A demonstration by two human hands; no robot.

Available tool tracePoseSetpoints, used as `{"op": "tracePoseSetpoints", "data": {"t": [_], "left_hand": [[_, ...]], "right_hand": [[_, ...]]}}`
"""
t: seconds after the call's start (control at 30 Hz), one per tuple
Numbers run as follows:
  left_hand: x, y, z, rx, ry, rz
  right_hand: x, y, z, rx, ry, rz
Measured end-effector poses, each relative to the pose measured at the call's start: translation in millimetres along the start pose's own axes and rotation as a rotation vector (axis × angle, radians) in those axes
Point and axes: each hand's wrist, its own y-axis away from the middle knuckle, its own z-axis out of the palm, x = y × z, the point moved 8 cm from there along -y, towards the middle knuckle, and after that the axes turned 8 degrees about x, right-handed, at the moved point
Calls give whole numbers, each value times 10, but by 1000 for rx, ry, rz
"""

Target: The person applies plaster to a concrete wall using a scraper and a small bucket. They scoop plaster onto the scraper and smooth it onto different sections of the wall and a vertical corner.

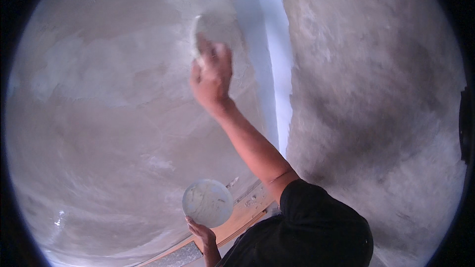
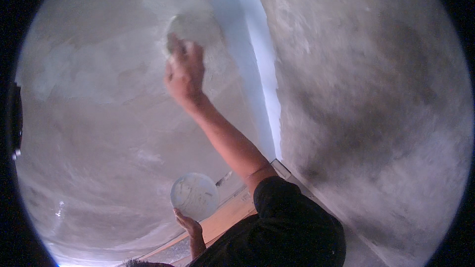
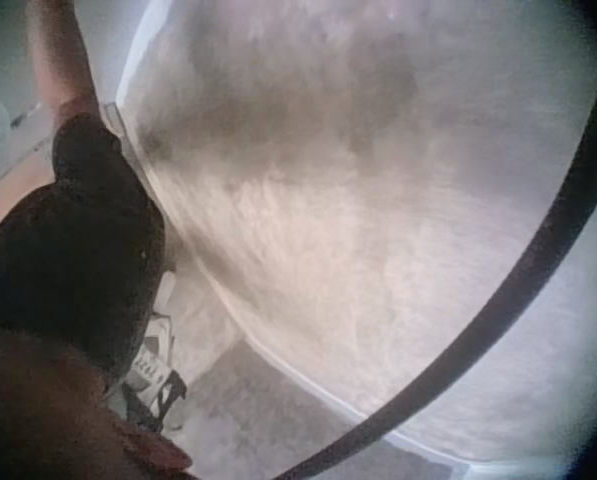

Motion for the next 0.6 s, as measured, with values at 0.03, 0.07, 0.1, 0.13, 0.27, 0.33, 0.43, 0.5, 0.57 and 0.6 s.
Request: {"op": "tracePoseSetpoints", "data": {"t": [0.03,0.07,0.1,0.13,0.27,0.33,0.43,0.5,0.57,0.6], "left_hand": [[-24,3,-12,21,5,-10],[-38,2,-55,47,8,-16],[-55,1,-104,73,12,-21],[-73,-21,-162,84,2,-6],[-188,-14,-162,111,-8,-2],[-195,-6,-167,113,2,-7],[-145,-27,-219,73,12,10],[-126,-18,-148,34,11,29],[-170,-34,-166,63,11,1],[-160,-43,-172,80,12,-9]], "right_hand": [[-106,37,95,-112,-72,17],[-182,4,88,-114,-80,18],[-249,-43,77,-117,-88,19],[-288,-71,75,-120,-97,20],[-62,-297,211,-17,99,12],[-269,-209,238,-57,9,-90],[-312,-298,189,-69,-32,-72],[-158,-395,225,-36,65,-60],[-168,-285,300,-76,100,-94],[-252,-223,280,-108,12,-95]]}}
